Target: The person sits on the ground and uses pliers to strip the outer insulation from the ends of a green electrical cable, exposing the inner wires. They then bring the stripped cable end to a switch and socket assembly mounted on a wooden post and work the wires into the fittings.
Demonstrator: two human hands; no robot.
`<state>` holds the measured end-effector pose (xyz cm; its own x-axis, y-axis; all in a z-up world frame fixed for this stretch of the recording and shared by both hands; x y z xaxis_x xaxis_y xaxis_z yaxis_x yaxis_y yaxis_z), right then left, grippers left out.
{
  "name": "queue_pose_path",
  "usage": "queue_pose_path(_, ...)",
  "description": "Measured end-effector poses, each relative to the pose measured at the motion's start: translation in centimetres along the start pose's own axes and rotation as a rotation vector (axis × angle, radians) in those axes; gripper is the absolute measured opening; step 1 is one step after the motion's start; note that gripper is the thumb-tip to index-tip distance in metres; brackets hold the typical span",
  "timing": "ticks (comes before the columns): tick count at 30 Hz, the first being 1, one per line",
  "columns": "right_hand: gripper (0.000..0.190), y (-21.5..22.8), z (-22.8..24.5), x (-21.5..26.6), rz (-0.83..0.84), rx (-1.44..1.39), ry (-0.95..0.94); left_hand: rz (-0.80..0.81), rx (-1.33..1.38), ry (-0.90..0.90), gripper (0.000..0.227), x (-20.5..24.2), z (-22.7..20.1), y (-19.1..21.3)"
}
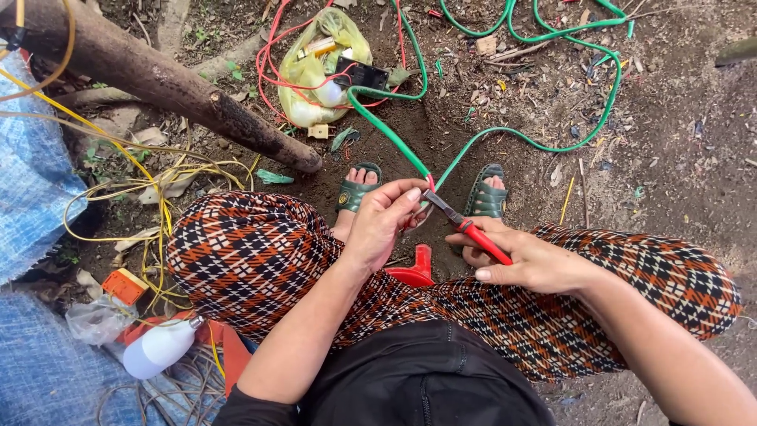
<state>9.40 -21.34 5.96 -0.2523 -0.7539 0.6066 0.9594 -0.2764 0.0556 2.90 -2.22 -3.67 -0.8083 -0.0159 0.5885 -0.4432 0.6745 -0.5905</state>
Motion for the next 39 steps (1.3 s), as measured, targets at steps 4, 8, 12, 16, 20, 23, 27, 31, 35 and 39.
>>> queue_pose_path(4,0.059,-0.2,-1.1,-0.1,0.052,-0.036,0.046,-0.006,0.057,0.019,0.026,-0.5,0.9,0.9)
queue_pose_path(8,0.060,-0.2,-0.8,-0.2,0.035,-0.088,0.058,-0.001,0.080,0.022,0.027,-0.5,1.0,0.9)
queue_pose_path(12,0.061,-0.3,-0.2,-0.1,0.067,-0.049,0.046,-0.004,0.078,0.019,0.026,-0.5,1.0,0.9)
queue_pose_path(16,0.051,-0.4,-0.5,-0.4,0.019,0.047,0.055,0.004,0.070,0.014,0.027,0.0,0.2,0.2)
queue_pose_path(20,0.030,-0.7,-1.5,-0.6,-0.072,0.168,0.014,0.017,0.066,-0.003,0.028,0.2,-0.3,-0.3)
queue_pose_path(23,0.025,-1.1,-1.9,-0.6,-0.141,0.277,-0.029,0.028,0.058,-0.017,0.028,0.1,-0.1,-0.2)
queue_pose_path(27,0.023,-1.3,-2.1,-0.6,-0.259,0.509,-0.093,0.022,0.040,-0.025,0.026,0.5,-1.0,-0.9)
queue_pose_path(31,0.021,-1.7,-3.7,-1.0,-0.312,0.777,-0.062,0.008,0.014,-0.027,0.024,0.4,-0.4,-0.2)
queue_pose_path(35,0.022,-1.4,-1.3,-0.7,-0.222,0.829,-0.078,-0.005,-0.010,-0.039,0.026,0.0,-0.3,0.4)
queue_pose_path(39,0.048,-1.0,-0.2,-0.4,-0.094,0.683,-0.125,-0.026,0.026,-0.004,0.024,-0.2,0.2,1.0)
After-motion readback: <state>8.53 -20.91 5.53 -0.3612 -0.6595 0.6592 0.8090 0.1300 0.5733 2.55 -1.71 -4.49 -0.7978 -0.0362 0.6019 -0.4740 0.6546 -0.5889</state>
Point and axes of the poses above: each hand's wrist, its own x-axis away from the middle knuckle, its own y-axis out of the back of the hand, z = x × y, the point moved 4 cm from there along -x, towards the middle knuckle, and after that the axes turned 9 degrees about x, right-handed, at the moved point
